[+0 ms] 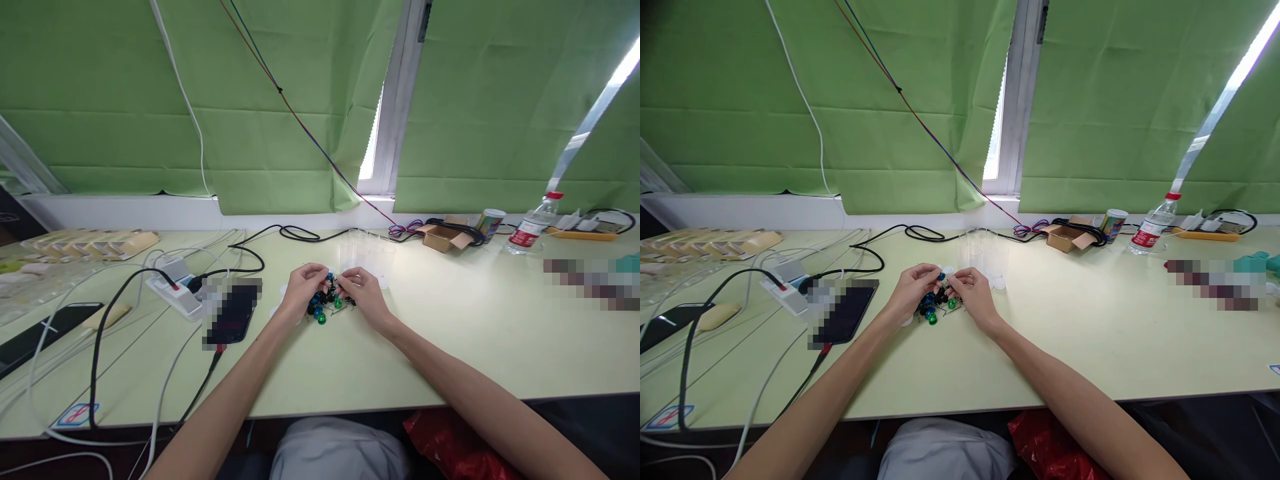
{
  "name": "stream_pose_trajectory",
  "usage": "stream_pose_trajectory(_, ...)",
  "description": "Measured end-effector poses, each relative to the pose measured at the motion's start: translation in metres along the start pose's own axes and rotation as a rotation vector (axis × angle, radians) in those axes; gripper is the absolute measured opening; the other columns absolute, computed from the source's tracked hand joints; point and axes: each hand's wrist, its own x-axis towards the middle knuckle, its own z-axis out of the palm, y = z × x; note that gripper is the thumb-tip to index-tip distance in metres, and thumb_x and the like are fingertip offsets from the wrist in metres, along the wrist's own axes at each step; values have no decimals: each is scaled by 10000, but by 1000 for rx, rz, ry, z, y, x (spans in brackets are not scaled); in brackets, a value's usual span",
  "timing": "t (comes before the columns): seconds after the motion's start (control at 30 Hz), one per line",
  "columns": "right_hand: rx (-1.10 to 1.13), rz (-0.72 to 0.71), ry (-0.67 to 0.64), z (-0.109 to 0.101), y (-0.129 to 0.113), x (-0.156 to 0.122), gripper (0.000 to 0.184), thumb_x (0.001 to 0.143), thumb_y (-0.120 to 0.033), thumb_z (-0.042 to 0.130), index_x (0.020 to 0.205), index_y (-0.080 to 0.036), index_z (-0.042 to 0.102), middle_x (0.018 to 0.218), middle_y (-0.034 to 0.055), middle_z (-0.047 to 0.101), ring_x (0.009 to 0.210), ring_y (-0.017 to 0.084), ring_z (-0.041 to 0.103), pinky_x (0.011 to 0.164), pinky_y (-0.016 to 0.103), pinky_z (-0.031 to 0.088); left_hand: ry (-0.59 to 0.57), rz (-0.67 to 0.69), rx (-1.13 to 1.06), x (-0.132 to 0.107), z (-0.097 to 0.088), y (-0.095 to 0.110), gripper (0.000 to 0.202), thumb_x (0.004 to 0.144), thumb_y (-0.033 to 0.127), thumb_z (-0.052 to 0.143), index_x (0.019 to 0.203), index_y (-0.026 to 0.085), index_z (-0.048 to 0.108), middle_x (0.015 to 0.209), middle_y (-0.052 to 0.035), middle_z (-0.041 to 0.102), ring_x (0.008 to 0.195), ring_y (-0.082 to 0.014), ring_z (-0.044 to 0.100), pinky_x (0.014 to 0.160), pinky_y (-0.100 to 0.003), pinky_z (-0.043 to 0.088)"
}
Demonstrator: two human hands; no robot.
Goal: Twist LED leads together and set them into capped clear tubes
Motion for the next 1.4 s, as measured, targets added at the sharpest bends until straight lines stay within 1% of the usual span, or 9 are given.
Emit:
stream_pose_trajectory(0.13, 22, 7, -6, 0, -2, 0, 361, 700, -464, 760, 776, -180, 551, 731, 31, 678, 600, 138, 628, 571, 279, 532, -8, -5, 1, 1, -1, -1, 348, 648, 421, 788, 803, 143, 648, 624, -18, 612, 562, -115, 551, 604, -260, 463)
stream_pose_trajectory(0.23, 10, 5, -24, 1, -2, -1, 361, 706, -466, 757, 732, -173, 547, 730, 43, 689, 563, 126, 612, 527, 265, 506, -21, -4, -3, 2, -2, -3, 350, 653, 423, 783, 814, 141, 651, 629, -20, 618, 553, -112, 547, 598, -257, 461)
stream_pose_trajectory(0.43, -22, -9, -77, -1, 2, 0, 338, 730, -468, 735, 728, -164, 588, 645, 31, 678, 552, 134, 625, 600, 294, 542, -11, 5, 2, 3, -2, -4, 349, 650, 419, 782, 808, 139, 646, 622, -20, 620, 532, -111, 546, 584, -259, 456)
stream_pose_trajectory(0.6, -7, -18, -102, -1, 4, 0, 315, 694, -413, 773, 824, -172, 618, 753, 34, 711, 687, 164, 685, 729, 330, 567, -4, 14, -8, 1, -2, -4, 341, 673, 400, 771, 842, 162, 595, 598, -7, 620, 518, -110, 546, 586, -264, 459)
stream_pose_trajectory(0.7, 1, -20, -115, 0, 4, -1, 305, 696, -411, 766, 840, -181, 628, 782, 28, 712, 701, 164, 688, 762, 344, 567, 8, 31, 0, 1, -2, -4, 365, 684, 407, 764, 867, 185, 540, 588, 1, 624, 508, -116, 554, 572, -263, 456)
stream_pose_trajectory(0.87, -4, -28, -100, 0, 3, 0, 283, 694, -404, 761, 836, -187, 648, 760, 17, 703, 695, 173, 687, 781, 356, 567, 37, 39, 10, 1, -3, -6, 459, 683, 417, 761, 937, 214, 438, 593, 21, 631, 498, -121, 564, 562, -262, 457)
stream_pose_trajectory(0.97, -2, -34, -102, 0, 3, 0, 260, 702, -388, 754, 840, -189, 658, 767, 21, 705, 706, 178, 688, 786, 350, 566, 36, 49, 17, 1, -3, -7, 492, 690, 417, 754, 973, 218, 404, 612, 22, 638, 506, -124, 570, 561, -261, 455)
stream_pose_trajectory(1.17, -16, -47, -89, 0, 2, 0, 269, 707, -403, 743, 861, -194, 673, 778, 22, 702, 714, 188, 686, 782, 350, 566, 22, 45, 15, 1, -2, -5, 483, 687, 427, 754, 962, 214, 418, 624, 28, 628, 528, -124, 583, 582, -262, 461)
stream_pose_trajectory(1.4, -145, -132, -55, -2, 5, 1, 252, 746, -416, 700, 877, -201, 682, 767, 31, 694, 683, 189, 666, 719, 337, 557, 33, 35, 2, -1, -1, -3, 488, 653, 426, 777, 937, 212, 442, 634, 28, 629, 541, -125, 588, 584, -258, 454)
